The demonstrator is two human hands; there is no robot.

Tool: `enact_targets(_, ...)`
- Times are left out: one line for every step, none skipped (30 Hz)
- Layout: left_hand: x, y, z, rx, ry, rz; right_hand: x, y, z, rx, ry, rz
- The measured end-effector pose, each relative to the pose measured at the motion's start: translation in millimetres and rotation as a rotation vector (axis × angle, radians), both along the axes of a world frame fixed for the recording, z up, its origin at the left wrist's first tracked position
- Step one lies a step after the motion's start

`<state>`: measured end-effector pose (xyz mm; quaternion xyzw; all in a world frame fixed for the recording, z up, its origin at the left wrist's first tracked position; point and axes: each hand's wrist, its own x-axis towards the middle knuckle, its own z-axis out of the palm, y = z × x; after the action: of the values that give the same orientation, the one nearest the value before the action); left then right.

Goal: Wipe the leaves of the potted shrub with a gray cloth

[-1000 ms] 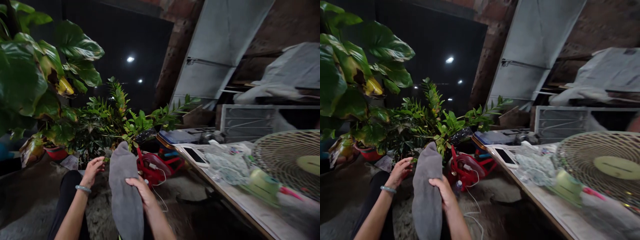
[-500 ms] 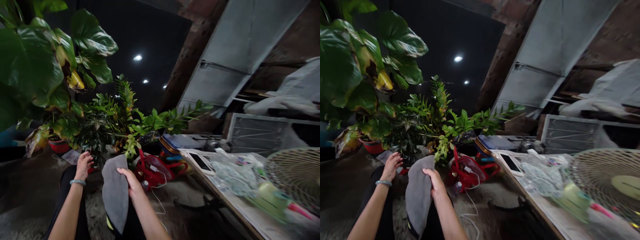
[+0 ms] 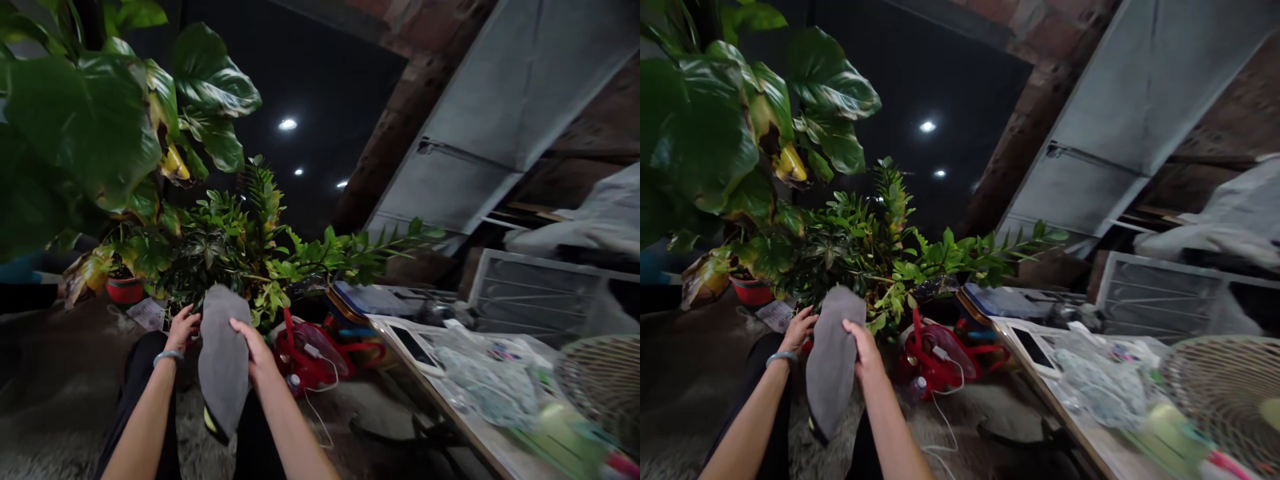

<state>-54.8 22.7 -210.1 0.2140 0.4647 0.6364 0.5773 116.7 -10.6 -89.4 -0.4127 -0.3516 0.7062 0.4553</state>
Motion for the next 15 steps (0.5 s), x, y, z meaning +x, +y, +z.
enact_targets(-1.2, 2.8, -3.4, -0.026, -0.001, -0.01, 0.9, -8.8, -4.8, -0.046, -0.023, 0.019)
enact_targets(-2.5, 5.1, -5.7, -0.026, -0.013, -0.03, 2.5, -16.0, -4.0, -0.054, -0.042, 0.026)
enact_targets(-3.4, 6.8, -6.7, -0.001, -0.032, -0.048, 3.9, -20.6, 2.3, -0.019, -0.049, 0.009)
enact_targets(-3.9, 7.8, -6.5, 0.037, -0.05, -0.056, 4.7, -21.4, 13.1, 0.042, -0.05, -0.025)
enact_targets(-4.0, 8.1, -5.2, 0.074, -0.063, -0.047, 4.4, -18.1, 26.8, 0.119, -0.05, -0.077)
enact_targets(-3.6, 7.7, -3.1, 0.101, -0.069, -0.024, 2.9, -10.7, 41.4, 0.201, -0.05, -0.148)
enact_targets(-2.9, 6.8, -0.5, 0.118, -0.073, 0.008, 0.3, 0.2, 54.9, 0.278, -0.045, -0.227)
enact_targets(-2.1, 5.4, 2.3, 0.13, -0.079, 0.039, -3.2, 13.2, 65.2, 0.332, -0.034, -0.3)
enact_targets(-1.4, 3.8, 5.0, 0.138, -0.088, 0.064, -7.3, 26.8, 71.0, 0.351, -0.019, -0.353)
enact_targets(-1.1, 2.1, 7.3, 0.146, -0.098, 0.079, -11.7, 39.1, 71.6, 0.327, -0.005, -0.375)
enact_targets(-1.2, 0.5, 9.0, 0.15, -0.104, 0.086, -15.9, 48.2, 66.9, 0.268, 0.004, -0.374)
enact_targets(-1.8, -1.0, 10.0, 0.151, -0.105, 0.086, -19.5, 53.0, 57.7, 0.184, 0.002, -0.352)
enact_targets(-3.1, -2.1, 10.4, 0.147, -0.102, 0.08, -22.2, 52.8, 45.5, 0.093, -0.013, -0.315)
enact_targets(-4.8, -2.8, 10.2, 0.141, -0.096, 0.071, -23.8, 47.7, 31.9, 0.012, -0.033, -0.272)
enact_targets(-6.9, -3.1, 9.5, 0.132, -0.091, 0.066, -24.4, 38.5, 18.9, -0.046, -0.05, -0.229)
